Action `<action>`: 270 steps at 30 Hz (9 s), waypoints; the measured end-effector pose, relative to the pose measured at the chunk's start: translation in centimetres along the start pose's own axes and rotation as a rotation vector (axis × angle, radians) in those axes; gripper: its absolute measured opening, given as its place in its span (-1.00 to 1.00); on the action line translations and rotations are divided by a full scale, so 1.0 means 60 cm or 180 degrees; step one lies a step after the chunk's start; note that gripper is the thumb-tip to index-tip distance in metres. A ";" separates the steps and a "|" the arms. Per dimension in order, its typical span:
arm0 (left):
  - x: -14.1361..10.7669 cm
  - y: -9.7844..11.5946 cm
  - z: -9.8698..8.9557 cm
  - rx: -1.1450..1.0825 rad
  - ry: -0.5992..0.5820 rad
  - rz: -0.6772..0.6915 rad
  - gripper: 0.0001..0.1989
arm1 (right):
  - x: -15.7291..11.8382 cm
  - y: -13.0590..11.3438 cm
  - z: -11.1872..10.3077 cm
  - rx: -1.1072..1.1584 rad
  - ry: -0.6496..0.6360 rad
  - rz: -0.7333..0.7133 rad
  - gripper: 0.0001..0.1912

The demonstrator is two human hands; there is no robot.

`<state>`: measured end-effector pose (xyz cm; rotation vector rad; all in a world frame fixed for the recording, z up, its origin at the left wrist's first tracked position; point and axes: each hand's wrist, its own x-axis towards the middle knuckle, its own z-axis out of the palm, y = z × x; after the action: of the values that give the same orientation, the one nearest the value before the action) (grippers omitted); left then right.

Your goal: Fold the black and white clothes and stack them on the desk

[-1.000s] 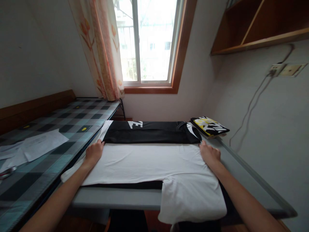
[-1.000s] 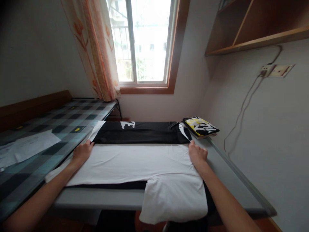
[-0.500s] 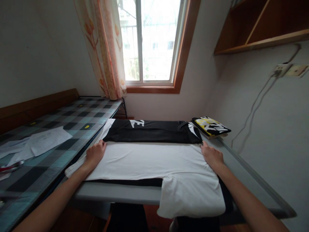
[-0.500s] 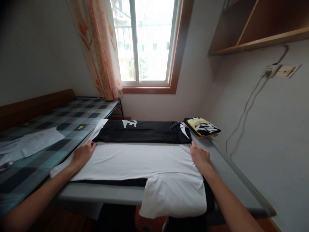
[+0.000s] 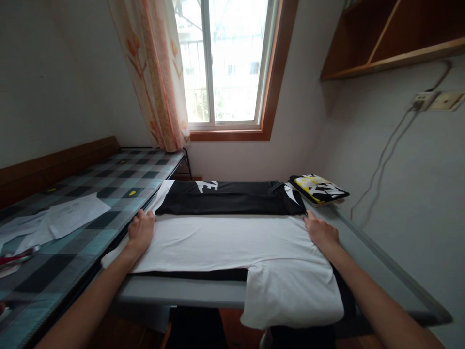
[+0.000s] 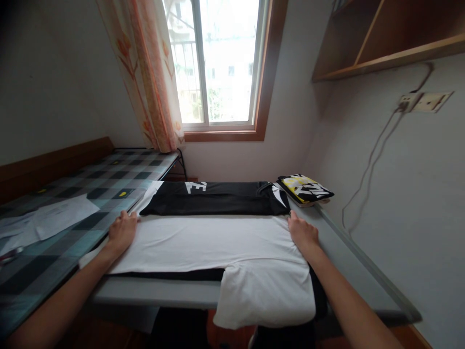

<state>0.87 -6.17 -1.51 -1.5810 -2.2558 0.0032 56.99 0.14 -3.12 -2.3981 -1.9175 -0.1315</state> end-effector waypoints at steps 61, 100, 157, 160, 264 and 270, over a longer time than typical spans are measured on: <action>0.062 0.207 0.033 -0.1747 -0.0180 0.2062 -0.46 | -0.028 -0.020 0.033 0.0280 0.0958 -0.1116 -0.55; 0.116 0.079 0.075 -0.1039 -0.0605 0.0831 -0.33 | 0.056 -0.099 0.037 0.0363 0.0256 -0.1088 -0.40; 0.158 0.231 0.060 -0.1986 -0.0269 0.2143 -0.46 | 0.238 -0.132 -0.013 0.0203 -0.0362 -0.1134 -0.61; 0.154 0.227 0.063 -0.2068 -0.0218 0.2066 -0.47 | 0.219 -0.111 0.009 0.0062 -0.0220 -0.1308 -0.61; 0.220 0.545 0.004 -0.4517 -0.0102 0.0862 -0.69 | 0.233 -0.127 0.053 0.3109 0.0856 0.0386 -0.56; 0.220 0.541 0.008 -0.4351 -0.0004 0.0871 -0.83 | 0.237 -0.131 0.067 0.2698 0.0882 0.0311 -0.61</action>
<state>26.25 17.76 -5.02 -2.3805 -1.9873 -1.7486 52.53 16.10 -5.54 -1.7729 -1.3388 0.2839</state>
